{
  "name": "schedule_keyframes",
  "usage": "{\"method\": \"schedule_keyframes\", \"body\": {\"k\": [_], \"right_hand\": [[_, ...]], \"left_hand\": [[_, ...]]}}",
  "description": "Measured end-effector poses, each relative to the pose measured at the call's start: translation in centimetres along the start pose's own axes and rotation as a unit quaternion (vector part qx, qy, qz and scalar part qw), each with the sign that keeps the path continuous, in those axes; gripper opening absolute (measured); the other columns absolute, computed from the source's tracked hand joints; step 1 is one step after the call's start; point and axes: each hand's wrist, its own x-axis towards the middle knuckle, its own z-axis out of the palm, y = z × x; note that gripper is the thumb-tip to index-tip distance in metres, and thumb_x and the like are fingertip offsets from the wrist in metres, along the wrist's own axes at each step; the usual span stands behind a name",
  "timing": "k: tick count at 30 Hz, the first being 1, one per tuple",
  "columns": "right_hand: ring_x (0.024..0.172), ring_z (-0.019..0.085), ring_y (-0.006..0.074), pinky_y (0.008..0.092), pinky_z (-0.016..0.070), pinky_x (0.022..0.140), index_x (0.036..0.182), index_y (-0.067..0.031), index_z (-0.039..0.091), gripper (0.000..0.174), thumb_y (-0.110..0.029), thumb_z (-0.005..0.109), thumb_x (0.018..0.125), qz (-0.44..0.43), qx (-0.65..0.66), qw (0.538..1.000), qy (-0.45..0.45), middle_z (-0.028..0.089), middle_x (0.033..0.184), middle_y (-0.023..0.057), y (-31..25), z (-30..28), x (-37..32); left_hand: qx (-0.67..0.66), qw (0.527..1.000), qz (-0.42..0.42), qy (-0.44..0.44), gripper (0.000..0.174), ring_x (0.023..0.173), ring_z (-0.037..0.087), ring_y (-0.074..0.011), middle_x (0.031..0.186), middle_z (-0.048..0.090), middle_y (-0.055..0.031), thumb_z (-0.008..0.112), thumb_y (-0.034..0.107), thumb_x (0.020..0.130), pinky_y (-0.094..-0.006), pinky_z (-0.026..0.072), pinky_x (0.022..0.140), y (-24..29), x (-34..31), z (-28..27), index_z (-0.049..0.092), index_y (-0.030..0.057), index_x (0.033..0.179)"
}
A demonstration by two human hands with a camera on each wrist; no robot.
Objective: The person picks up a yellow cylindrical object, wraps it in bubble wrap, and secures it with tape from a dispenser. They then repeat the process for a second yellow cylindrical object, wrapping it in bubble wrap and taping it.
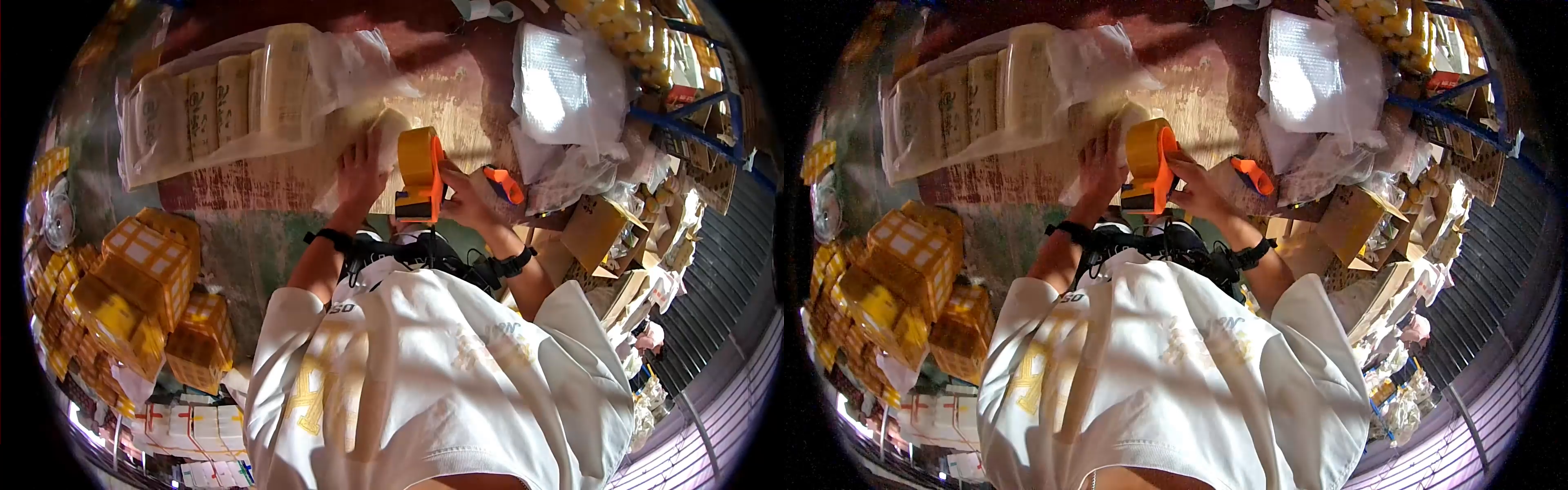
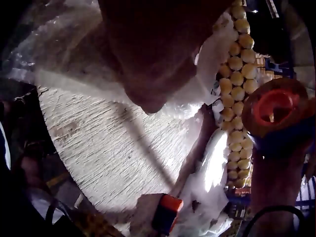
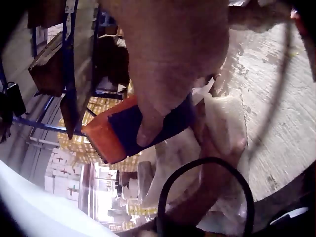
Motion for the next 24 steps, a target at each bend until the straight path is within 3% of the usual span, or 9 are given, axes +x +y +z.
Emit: {"method": "schedule_keyframes", "body": {"k": [6,9,12,13,14,17,20,21,24], "right_hand": [[0.131,0.047,0.0451,0.0466,0.0397,0.11,0.128,0.0042,0.059,0.059,-0.014,0.079,0.075,-0.012,-0.088,0.996,-0.023,0.055,0.137,0.0259,-2.3,-0.6,0.9],[0.111,0.063,0.0379,0.0433,0.0505,0.094,0.12,0.0048,0.062,0.048,-0.024,0.077,0.085,0.008,-0.152,0.987,0.056,0.066,0.117,0.0242,-2.7,0.6,1.9],[0.081,0.069,0.0259,0.0394,0.0536,0.072,0.112,0.0044,0.065,0.048,-0.039,0.071,0.093,0.328,0.006,0.943,-0.051,0.07,0.089,0.0179,-0.8,0.6,2.6],[0.065,0.057,0.0113,0.0317,0.0478,0.059,0.102,0.0042,0.067,0.048,-0.042,0.07,0.094,0.308,0.007,0.951,-0.041,0.064,0.073,0.005,-0.2,0.8,2.7],[0.065,0.057,0.0118,0.0319,0.0481,0.059,0.102,0.0045,0.068,0.047,-0.042,0.071,0.093,0.316,-0.006,0.947,-0.056,0.064,0.073,0.0053,0.4,0.9,2.7],[0.068,0.059,0.0122,0.033,0.0492,0.06,0.104,0.006,0.067,0.049,-0.04,0.076,0.09,0.285,-0.052,0.954,-0.073,0.066,0.077,0.0071,3.0,1.9,2.8],[0.072,0.061,0.0124,0.0338,0.0503,0.063,0.108,0.0077,0.065,0.054,-0.039,0.08,0.087,0.253,-0.052,0.963,-0.082,0.068,0.082,0.0094,4.7,2.4,2.1],[0.074,0.062,0.0143,0.0344,0.0513,0.065,0.113,0.0088,0.063,0.06,-0.041,0.081,0.085,0.249,-0.056,0.963,-0.086,0.069,0.086,0.0119,5.0,2.6,2.2],[0.074,0.062,0.0169,0.0348,0.0515,0.067,0.112,0.0089,0.062,0.061,-0.042,0.081,0.085,0.196,-0.11,0.971,-0.081,0.069,0.085,0.014,4.4,2.4,2.6]], "left_hand": [[-0.007,1.0,-0.002,-0.028,0.1,0.122,0.052,-0.0371,0.147,0.048,-0.0141,0.082,0.036,0.074,-0.052,0.0413,0.104,0.0,0.0,-0.4,0.03,0.0157,0.157],[-0.001,1.0,-0.003,-0.025,0.098,0.123,0.052,-0.0372,0.148,0.047,-0.014,0.081,0.034,0.075,-0.0526,0.0396,0.107,0.0,-0.4,0.3,0.03,0.0156,0.158],[-0.02,1.0,0.005,0.002,0.093,0.126,0.052,-0.0358,0.148,0.047,-0.014,0.079,0.029,0.077,-0.0523,0.0391,0.108,0.0,-0.2,0.7,0.033,0.0139,0.156],[-0.043,0.999,0.006,-0.001,0.089,0.127,0.052,-0.0349,0.147,0.049,-0.0146,0.078,0.027,0.078,-0.0504,0.0404,0.108,0.2,-0.2,-0.5,0.036,0.0126,0.155],[-0.064,0.998,0.006,-0.005,0.085,0.127,0.053,-0.034,0.146,0.05,-0.0151,0.076,0.025,0.079,-0.0485,0.0417,0.107,0.4,-0.2,-1.3,0.039,0.0113,0.153],[-0.529,0.847,-0.012,0.044,0.05,0.116,0.061,-0.0249,0.129,0.064,-0.0123,0.069,0.019,0.09,-0.0373,0.0476,0.1,-3.2,-0.3,2.3,0.058,0.005,0.137],[-0.707,0.693,-0.101,-0.1,0.032,0.103,0.064,-0.0153,0.109,0.07,-0.0056,0.059,0.025,0.103,-0.0278,0.0491,0.089,-3.1,0.5,-0.3,0.069,0.0014,0.123],[-0.677,0.713,-0.104,-0.151,0.033,0.102,0.061,-0.0105,0.104,0.07,0.0012,0.051,0.026,0.108,-0.0288,0.049,0.09,-4.4,0.1,2.0,0.07,0.0009,0.119],[-0.614,0.744,-0.102,-0.243,0.033,0.101,0.06,-0.009,0.109,0.07,0.0017,0.054,0.027,0.107,-0.0284,0.0482,0.091,-5.5,1.2,1.4,0.07,0.0011,0.119]]}}
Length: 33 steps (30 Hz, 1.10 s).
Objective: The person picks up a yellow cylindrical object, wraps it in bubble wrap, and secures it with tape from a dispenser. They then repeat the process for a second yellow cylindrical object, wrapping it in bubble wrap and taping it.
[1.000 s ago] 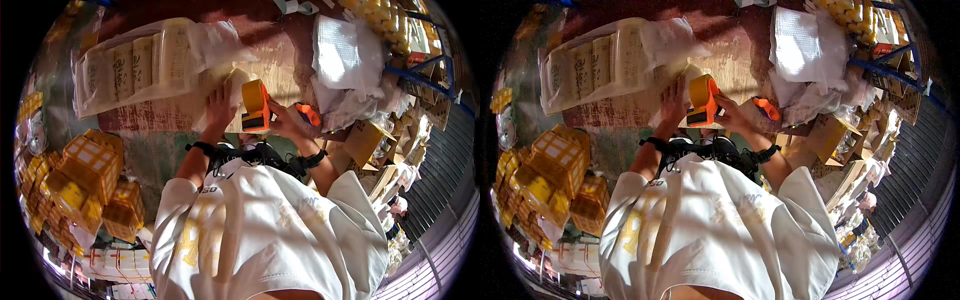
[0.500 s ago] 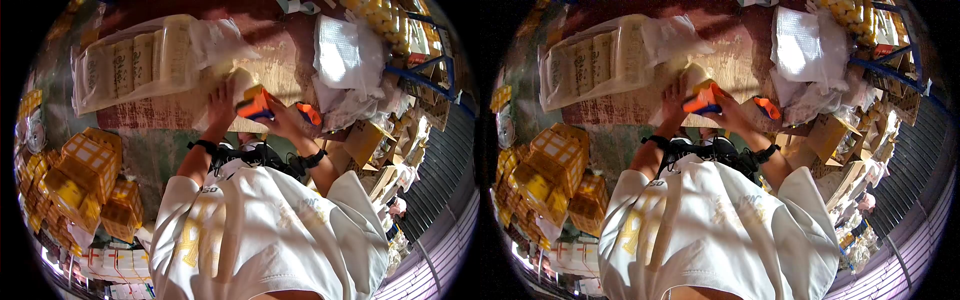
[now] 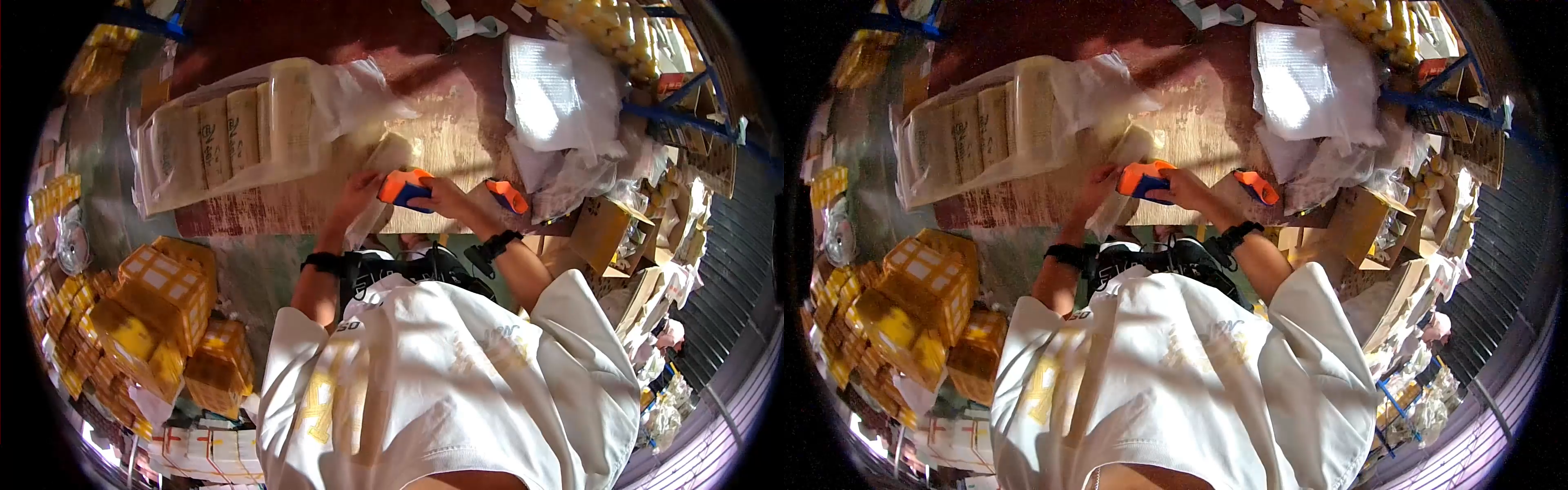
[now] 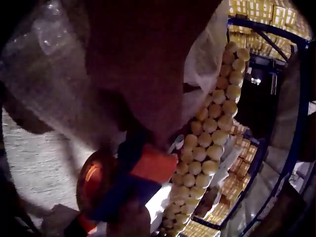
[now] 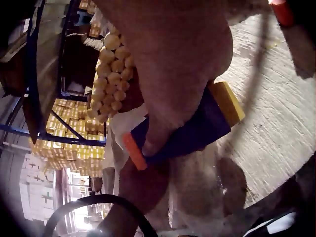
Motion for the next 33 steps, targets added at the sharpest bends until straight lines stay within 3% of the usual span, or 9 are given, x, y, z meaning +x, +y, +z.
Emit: {"method": "schedule_keyframes", "body": {"k": [3,12,15,18,21,24,27,30,33], "right_hand": [[0.074,0.064,0.0212,0.0369,0.0516,0.068,0.109,0.0081,0.063,0.059,-0.043,0.081,0.085,-0.009,0.03,0.999,0.037,0.068,0.084,0.0178,0.7,0.6,0.0],[0.07,0.062,0.0215,0.0383,0.0503,0.066,0.103,0.005,0.065,0.053,-0.044,0.078,0.087,0.017,0.048,0.999,0.008,0.066,0.08,0.0176,0.2,0.2,0.4],[0.068,0.063,0.0213,0.0378,0.0501,0.064,0.101,0.0048,0.066,0.054,-0.047,0.076,0.088,0.003,0.042,0.999,0.004,0.067,0.078,0.0166,0.1,-0.1,0.4],[0.067,0.064,0.0201,0.038,0.0502,0.063,0.099,0.0045,0.067,0.053,-0.047,0.074,0.088,0.073,0.089,0.993,-0.031,0.067,0.076,0.0152,-1.4,-0.8,0.6],[0.065,0.063,0.0185,0.0377,0.0501,0.062,0.098,0.0043,0.069,0.052,-0.047,0.073,0.089,0.118,0.117,0.986,-0.024,0.068,0.074,0.0131,-1.6,-0.6,0.3],[0.067,0.065,0.0175,0.0371,0.0502,0.062,0.096,0.0041,0.07,0.052,-0.047,0.073,0.089,0.108,0.095,0.989,-0.028,0.069,0.075,0.0122,-1.5,-0.9,-0.9],[0.063,0.066,0.016,0.0358,0.0504,0.058,0.092,0.0031,0.071,0.05,-0.047,0.073,0.09,0.098,0.12,0.984,0.088,0.068,0.069,0.0098,-0.1,0.2,-2.6],[0.057,0.065,0.0131,0.0327,0.0506,0.053,0.088,0.002,0.073,0.05,-0.048,0.073,0.09,0.174,0.143,0.972,0.063,0.068,0.066,0.0083,-1.2,-1.3,-1.5],[0.051,0.065,0.0149,0.0302,0.0503,0.05,0.076,0.0005,0.072,0.061,-0.06,0.07,0.087,0.239,0.116,0.963,0.047,0.067,0.06,0.0081,-2.2,-2.6,0.7]], "left_hand": [[0.027,0.997,0.05,-0.06,0.028,0.097,0.06,-0.0085,0.103,0.07,0.0012,0.058,0.022,0.104,-0.0264,0.0486,0.089,0.9,0.4,-1.1,0.07,-0.0006,0.116],[-0.067,0.993,-0.018,-0.1,0.025,0.097,0.059,-0.0068,0.103,0.07,0.0039,0.062,0.023,0.102,-0.0266,0.0465,0.092,3.0,-0.3,-1.8,0.073,0.0039,0.114],[-0.006,0.997,-0.058,-0.052,0.022,0.095,0.059,-0.0075,0.1,0.069,0.0045,0.061,0.022,0.102,-0.0275,0.046,0.091,2.8,-0.1,-1.8,0.072,0.0039,0.109],[-0.036,0.996,-0.082,0.01,0.029,0.1,0.059,-0.0112,0.108,0.069,0.0018,0.058,0.023,0.102,-0.0317,0.0462,0.095,7.2,-1.0,1.3,0.07,0.0048,0.12],[0.084,0.989,0.014,0.123,0.022,0.09,0.061,-0.0106,0.093,0.069,-0.0023,0.056,0.019,0.103,-0.0296,0.0486,0.082,0.0,1.0,0.1,0.068,0.0007,0.108],[-0.071,0.975,0.043,0.205,0.024,0.086,0.062,-0.0127,0.089,0.068,-0.0068,0.054,0.02,0.104,-0.031,0.05,0.077,-3.6,2.1,-0.9,0.066,-0.0007,0.106],[0.142,0.962,0.052,0.228,0.026,0.08,0.063,-0.0151,0.085,0.065,-0.0079,0.055,0.023,0.104,-0.0328,0.0498,0.072,2.4,0.8,1.3,0.064,-0.0008,0.099],[-0.042,0.97,0.007,0.24,0.026,0.077,0.062,-0.0216,0.085,0.064,-0.0113,0.06,0.025,0.101,-0.0373,0.0495,0.07,1.2,4.0,1.9,0.061,-0.0001,0.094],[0.282,0.888,0.14,0.334,0.023,0.081,0.063,-0.0316,0.086,0.064,-0.0146,0.064,0.024,0.097,-0.0423,0.0497,0.073,0.1,6.8,1.1,0.06,0.0015,0.096]]}}
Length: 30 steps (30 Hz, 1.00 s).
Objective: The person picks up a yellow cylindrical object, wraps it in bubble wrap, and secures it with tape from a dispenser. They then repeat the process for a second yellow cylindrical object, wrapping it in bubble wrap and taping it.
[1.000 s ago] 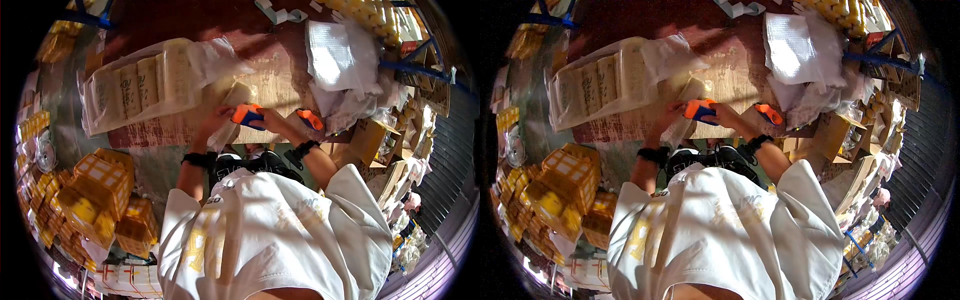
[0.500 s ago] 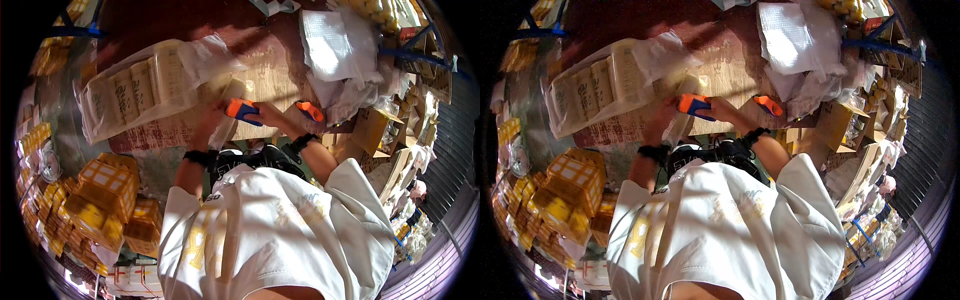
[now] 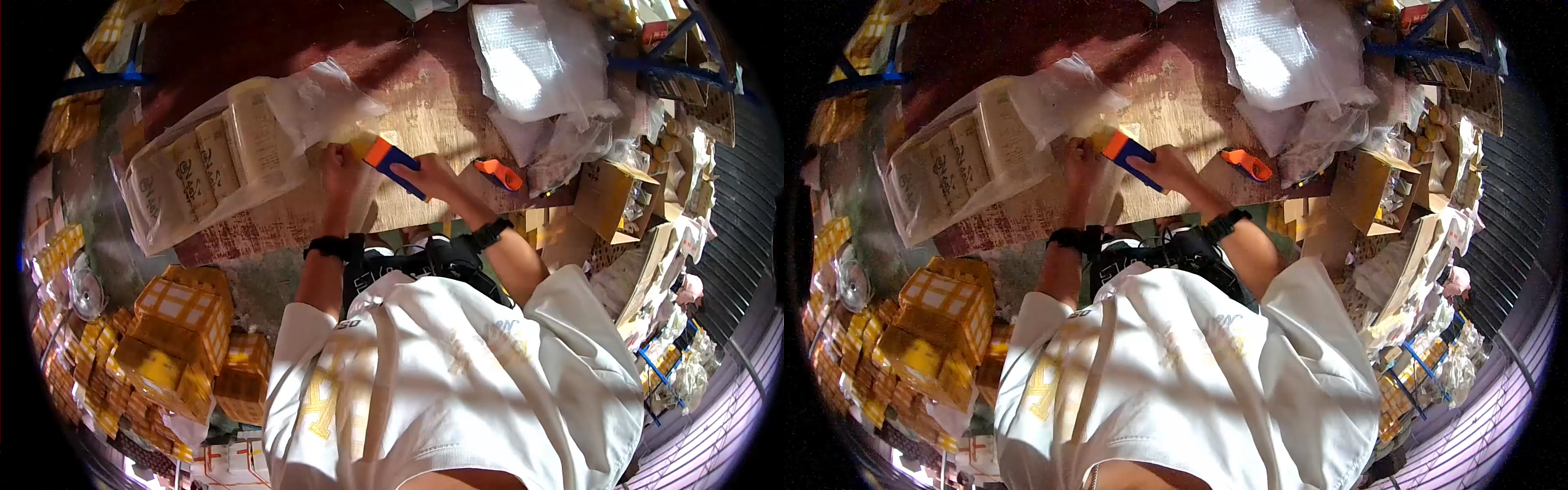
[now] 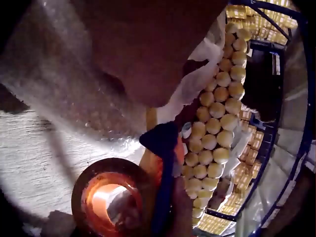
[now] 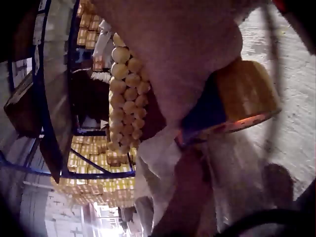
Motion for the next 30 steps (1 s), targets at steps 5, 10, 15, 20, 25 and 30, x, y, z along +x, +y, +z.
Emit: {"method": "schedule_keyframes", "body": {"k": [5,10,15,20,25,30], "right_hand": [[0.048,0.068,0.0227,0.0339,0.0534,0.045,0.068,0.0027,0.07,0.073,-0.069,0.068,0.083,0.013,-0.038,0.999,-0.009,0.066,0.058,0.0128,1.6,0.5,1.4],[0.046,0.067,0.0262,0.0373,0.0536,0.043,0.065,0.0058,0.069,0.079,-0.072,0.069,0.08,0.036,-0.055,0.998,-0.004,0.065,0.057,0.016,1.2,0.7,1.8],[0.047,0.062,0.0275,0.0424,0.0482,0.047,0.059,0.0043,0.064,0.085,-0.079,0.065,0.078,0.008,-0.032,0.999,0.032,0.059,0.052,0.0152,1.2,2.0,2.0],[0.05,0.064,0.0278,0.0427,0.0491,0.049,0.061,0.0021,0.065,0.079,-0.074,0.066,0.082,0.012,-0.045,0.998,0.039,0.061,0.055,0.0167,0.9,0.1,0.5],[0.049,0.063,0.0271,0.0419,0.0498,0.05,0.065,0.0033,0.067,0.077,-0.072,0.066,0.083,0.047,-0.036,0.997,0.057,0.062,0.056,0.0148,1.5,-1.2,-0.9],[0.051,0.065,0.03,0.0448,0.0512,0.052,0.067,0.0039,0.068,0.082,-0.077,0.063,0.08,0.036,-0.07,0.993,0.086,0.06,0.053,0.0151,3.7,0.1,-0.6]], "left_hand": [[0.125,0.992,0.002,-0.009,0.02,0.095,0.06,-0.0403,0.1,0.064,-0.0185,0.063,0.021,0.094,-0.048,0.0492,0.082,2.7,-0.1,-0.6,0.061,0.0032,0.103],[0.268,0.957,0.112,0.001,0.057,0.108,0.058,-0.0405,0.122,0.059,-0.0177,0.07,0.031,0.087,-0.0506,0.0477,0.092,5.2,-5.2,-2.9,0.051,0.0075,0.136],[0.444,0.893,0.03,-0.074,0.11,0.123,0.054,-0.0383,0.143,0.049,-0.0157,0.083,0.045,0.071,-0.0513,0.0454,0.101,5.1,-7.3,-1.1,0.024,0.0117,0.158],[0.153,0.941,-0.004,-0.302,0.111,0.125,0.052,-0.0392,0.14,0.05,-0.0196,0.088,0.052,0.065,-0.0491,0.0463,0.102,4.0,-2.7,-1.2,0.037,0.0078,0.153],[0.155,0.93,0.046,-0.331,0.097,0.109,0.062,-0.0299,0.135,0.052,-0.0184,0.091,0.049,0.066,-0.045,0.0526,0.088,1.9,-2.8,0.7,0.052,0.0023,0.141],[0.005,0.939,-0.03,-0.341,0.074,0.09,0.066,-0.0229,0.099,0.068,-0.0146,0.089,0.042,0.074,-0.0383,0.0531,0.082,1.4,-0.4,-1.0,0.063,-0.0045,0.126]]}}
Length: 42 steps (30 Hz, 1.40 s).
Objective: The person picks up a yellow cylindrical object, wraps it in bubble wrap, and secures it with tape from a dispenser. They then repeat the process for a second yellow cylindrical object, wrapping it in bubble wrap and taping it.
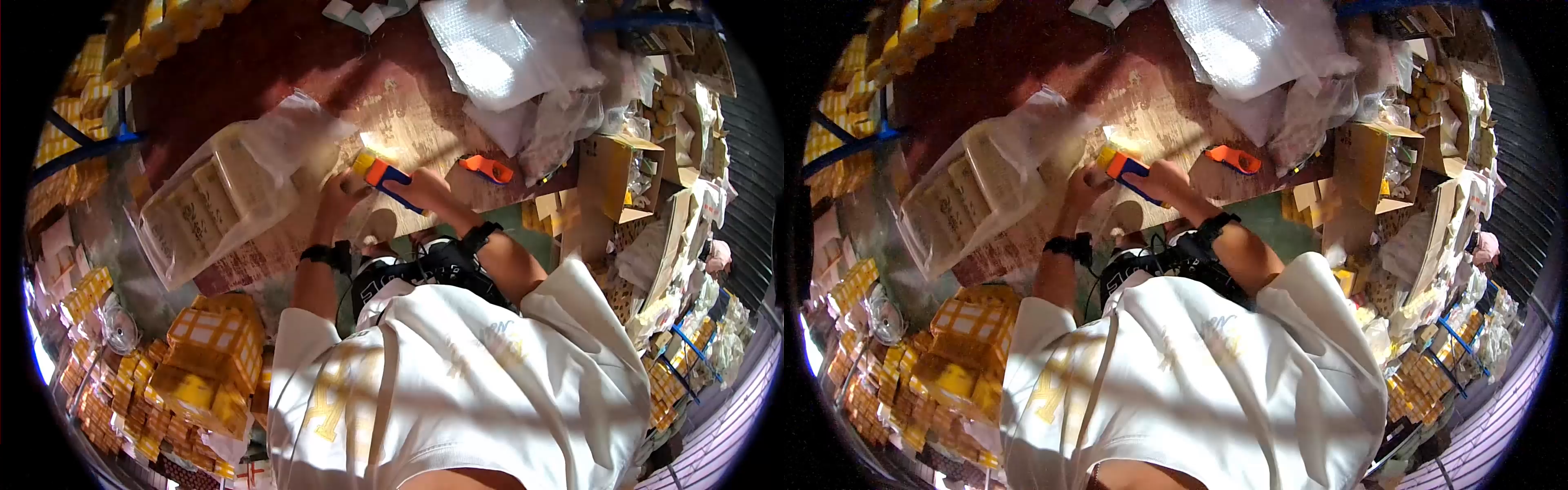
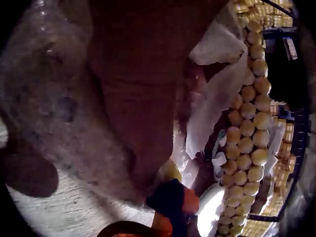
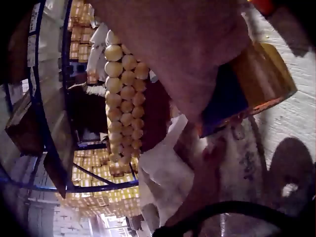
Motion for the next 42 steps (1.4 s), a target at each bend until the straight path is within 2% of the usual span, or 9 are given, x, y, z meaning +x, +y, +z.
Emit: {"method": "schedule_keyframes", "body": {"k": [6,12,18,24,28,32,35,38,42], "right_hand": [[0.049,0.063,0.0289,0.0454,0.0492,0.05,0.063,0.0054,0.065,0.083,-0.076,0.065,0.079,0.0,0.075,0.997,-0.01,0.057,0.051,0.0155,-2.6,0.3,1.5],[0.048,0.064,0.0248,0.041,0.0513,0.051,0.059,0.0023,0.066,0.079,-0.072,0.064,0.083,0.004,0.013,1.0,-0.027,0.06,0.051,0.0118,-0.8,-0.9,0.2],[0.045,0.062,0.0203,0.0382,0.0487,0.045,0.059,-0.0008,0.066,0.075,-0.071,0.063,0.086,0.024,0.121,0.992,-0.035,0.061,0.053,0.0098,-3.9,-1.0,0.9],[0.046,0.063,0.0221,0.0399,0.0491,0.045,0.061,-0.0007,0.068,0.076,-0.072,0.062,0.085,0.046,0.095,0.994,-0.019,0.06,0.052,0.0101,-1.4,0.6,0.1],[0.045,0.063,0.0237,0.0405,0.0506,0.047,0.063,0.0016,0.069,0.077,-0.072,0.064,0.083,0.031,0.124,0.991,-0.033,0.059,0.05,0.0111,-1.7,0.0,0.7],[0.046,0.063,0.0245,0.041,0.0507,0.047,0.065,0.0021,0.07,0.077,-0.072,0.065,0.083,0.002,0.098,0.995,-0.021,0.06,0.052,0.0119,-2.2,0.5,1.8],[0.047,0.064,0.0245,0.0401,0.0503,0.047,0.065,0.0023,0.069,0.077,-0.072,0.064,0.083,-0.043,0.067,0.997,-0.004,0.061,0.053,0.0122,-1.2,0.3,2.4],[0.049,0.064,0.0243,0.0403,0.0503,0.049,0.065,0.0007,0.069,0.077,-0.074,0.063,0.084,-0.014,0.082,0.995,-0.057,0.062,0.055,0.012,-0.4,0.3,2.1],[0.045,0.064,0.0226,0.0363,0.0504,0.044,0.066,0.0015,0.069,0.079,-0.074,0.062,0.085,-0.014,0.066,0.997,-0.037,0.062,0.052,0.011,-1.6,0.4,2.3]], "left_hand": [[0.376,0.901,0.029,0.215,0.098,0.107,0.064,-0.0389,0.116,0.067,-0.0185,0.087,0.052,0.068,-0.0478,0.0521,0.091,5.4,-4.4,3.4,0.048,-0.0013,0.14],[0.225,0.958,-0.074,-0.162,0.121,0.128,0.052,-0.0384,0.138,0.055,-0.018,0.086,0.058,0.064,-0.0446,0.045,0.103,4.0,0.1,-1.9,0.026,0.0099,0.157],[0.477,0.869,-0.028,0.129,0.113,0.129,0.052,-0.0388,0.134,0.058,-0.0198,0.085,0.058,0.066,-0.0467,0.0441,0.103,5.3,-2.6,3.5,0.033,0.007,0.152],[0.066,0.993,-0.074,-0.063,0.1,0.12,0.054,-0.0377,0.134,0.054,-0.0169,0.086,0.055,0.062,-0.0516,0.0441,0.102,4.5,0.3,-1.5,0.047,0.0055,0.141],[0.362,0.905,-0.008,0.222,0.092,0.116,0.059,-0.0387,0.13,0.059,-0.0157,0.086,0.049,0.062,-0.0528,0.046,0.101,5.7,-2.4,1.8,0.053,0.0032,0.134],[0.388,0.872,0.048,0.294,0.097,0.114,0.061,-0.0371,0.129,0.061,-0.0154,0.086,0.047,0.062,-0.0509,0.0474,0.099,6.3,-3.7,4.1,0.049,0.0024,0.14],[0.38,0.899,-0.008,0.218,0.1,0.116,0.061,-0.0367,0.133,0.06,-0.0173,0.087,0.049,0.062,-0.0499,0.0474,0.1,3.9,-1.1,2.6,0.047,0.0034,0.143],[0.115,0.99,-0.036,-0.067,0.106,0.117,0.06,-0.0368,0.134,0.059,-0.0178,0.088,0.054,0.06,-0.0481,0.0481,0.098,3.0,0.8,-3.3,0.047,0.0055,0.144],[0.407,0.894,0.006,0.189,0.107,0.118,0.059,-0.039,0.129,0.06,-0.0208,0.089,0.055,0.059,-0.0517,0.0472,0.097,5.9,-1.6,0.4,0.044,0.0071,0.144]]}}
